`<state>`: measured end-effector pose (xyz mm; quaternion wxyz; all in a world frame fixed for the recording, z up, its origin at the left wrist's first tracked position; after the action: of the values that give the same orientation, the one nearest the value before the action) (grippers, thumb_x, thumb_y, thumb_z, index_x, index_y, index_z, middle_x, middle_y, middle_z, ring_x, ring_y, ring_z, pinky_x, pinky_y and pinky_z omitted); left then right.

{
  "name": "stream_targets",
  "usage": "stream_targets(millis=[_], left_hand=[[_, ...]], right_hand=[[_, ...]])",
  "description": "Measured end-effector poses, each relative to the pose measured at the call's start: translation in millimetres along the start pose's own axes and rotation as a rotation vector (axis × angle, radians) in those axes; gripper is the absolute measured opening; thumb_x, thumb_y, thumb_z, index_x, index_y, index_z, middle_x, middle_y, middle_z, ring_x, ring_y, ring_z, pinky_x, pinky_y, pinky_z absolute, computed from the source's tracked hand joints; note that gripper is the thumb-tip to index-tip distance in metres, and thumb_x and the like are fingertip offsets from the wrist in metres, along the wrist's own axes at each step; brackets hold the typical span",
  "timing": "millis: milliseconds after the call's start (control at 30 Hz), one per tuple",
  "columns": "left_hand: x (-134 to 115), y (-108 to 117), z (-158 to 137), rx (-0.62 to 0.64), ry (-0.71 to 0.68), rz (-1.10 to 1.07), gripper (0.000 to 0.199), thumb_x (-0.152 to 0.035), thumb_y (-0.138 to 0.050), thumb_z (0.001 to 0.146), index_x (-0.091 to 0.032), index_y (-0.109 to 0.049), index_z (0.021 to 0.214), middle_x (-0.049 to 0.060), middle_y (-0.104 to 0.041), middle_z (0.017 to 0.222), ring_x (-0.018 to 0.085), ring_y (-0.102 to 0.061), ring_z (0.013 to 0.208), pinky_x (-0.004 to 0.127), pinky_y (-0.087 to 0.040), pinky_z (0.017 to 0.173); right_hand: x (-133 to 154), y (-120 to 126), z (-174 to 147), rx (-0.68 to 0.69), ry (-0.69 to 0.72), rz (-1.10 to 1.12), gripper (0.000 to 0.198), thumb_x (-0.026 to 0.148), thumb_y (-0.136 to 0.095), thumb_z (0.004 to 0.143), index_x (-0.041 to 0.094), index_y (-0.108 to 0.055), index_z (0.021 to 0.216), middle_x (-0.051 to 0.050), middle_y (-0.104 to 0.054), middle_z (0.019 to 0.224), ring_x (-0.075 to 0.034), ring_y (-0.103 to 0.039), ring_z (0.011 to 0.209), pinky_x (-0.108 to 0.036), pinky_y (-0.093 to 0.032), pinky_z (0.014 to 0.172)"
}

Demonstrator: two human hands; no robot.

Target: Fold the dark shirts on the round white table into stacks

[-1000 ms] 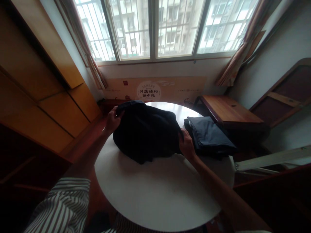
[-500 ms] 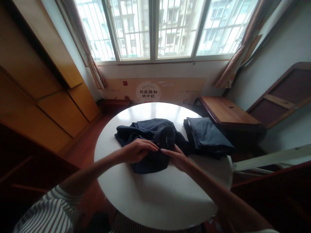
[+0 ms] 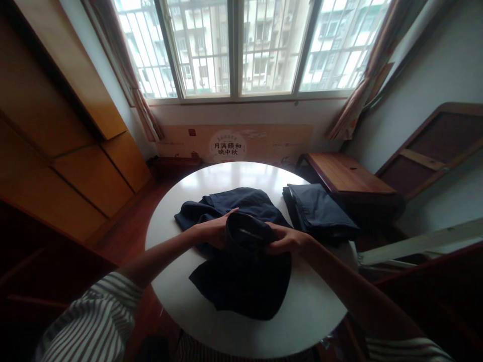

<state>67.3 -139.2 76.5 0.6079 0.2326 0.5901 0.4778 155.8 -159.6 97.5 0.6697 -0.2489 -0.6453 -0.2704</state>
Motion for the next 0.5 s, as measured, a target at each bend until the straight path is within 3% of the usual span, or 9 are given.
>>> stream_targets(millis=[100, 167, 233, 300, 400, 500], left_hand=[[3.6, -8.5, -15.7, 0.079, 0.056, -0.090, 0.032, -0.035, -0.045, 0.097, -0.024, -0.070, 0.113, 0.007, -0.068, 0.123, 0.028, -0.059, 0.120, 0.050, -0.016, 0.121], [2.5, -13.6, -24.0, 0.114, 0.098, -0.101, 0.035, -0.039, -0.049, 0.096, -0.024, -0.064, 0.123, 0.009, -0.065, 0.129, 0.028, -0.059, 0.120, 0.054, -0.010, 0.122], [-3.6, -16.6, -26.2, 0.092, 0.100, -0.061, 0.037, -0.042, -0.060, 0.091, -0.024, -0.062, 0.122, 0.009, -0.067, 0.125, 0.028, -0.060, 0.118, 0.057, -0.005, 0.121], [-10.9, -17.0, -25.2, 0.021, 0.087, -0.009, 0.026, -0.038, -0.061, 0.091, -0.022, -0.065, 0.112, 0.008, -0.069, 0.115, 0.026, -0.062, 0.113, 0.057, -0.007, 0.121], [-15.0, -5.3, -31.0, -0.163, 0.127, 0.007, 0.024, -0.034, -0.049, 0.098, -0.021, -0.060, 0.115, 0.008, -0.068, 0.111, 0.022, -0.064, 0.107, 0.051, -0.026, 0.117], [-21.1, 16.4, -51.9, -0.326, 0.228, -0.002, 0.042, -0.044, -0.047, 0.099, -0.020, -0.050, 0.132, 0.007, -0.067, 0.099, 0.021, -0.065, 0.091, 0.040, -0.051, 0.093]], right_hand=[[7.8, 13.3, -15.6, 0.020, -0.055, -0.027, 0.058, 0.030, -0.086, 0.057, 0.017, -0.069, 0.111, -0.001, -0.071, 0.087, -0.020, -0.068, 0.080, -0.026, -0.056, 0.068], [14.1, 18.0, -24.4, 0.064, -0.062, -0.066, 0.066, 0.029, -0.090, 0.048, 0.017, -0.070, 0.109, 0.001, -0.070, 0.082, -0.020, -0.067, 0.076, -0.027, -0.056, 0.066], [16.3, 22.3, -29.9, 0.103, -0.081, -0.131, 0.059, 0.028, -0.089, 0.049, 0.017, -0.071, 0.105, 0.002, -0.070, 0.078, -0.018, -0.067, 0.073, -0.026, -0.057, 0.064], [16.3, 32.9, -32.4, 0.078, -0.099, -0.244, 0.044, 0.024, -0.086, 0.055, 0.017, -0.073, 0.097, 0.002, -0.069, 0.077, -0.016, -0.065, 0.070, -0.023, -0.056, 0.063], [18.3, 57.3, -36.8, -0.044, -0.114, -0.417, 0.030, 0.020, -0.085, 0.057, 0.018, -0.074, 0.085, 0.001, -0.069, 0.076, -0.015, -0.064, 0.066, -0.021, -0.055, 0.060], [28.5, 76.6, -45.9, -0.145, -0.078, -0.448, 0.035, 0.021, -0.086, 0.057, 0.018, -0.075, 0.090, 0.001, -0.070, 0.076, -0.017, -0.065, 0.068, -0.022, -0.056, 0.060]])
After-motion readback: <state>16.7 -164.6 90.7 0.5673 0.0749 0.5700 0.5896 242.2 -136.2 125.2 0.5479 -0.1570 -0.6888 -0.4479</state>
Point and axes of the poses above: each hand's wrist, its own z-axis towards the middle knuckle, its own y-axis out of the back of the hand, x = y × z, the point moved 10 cm from there along z, towards the middle knuckle
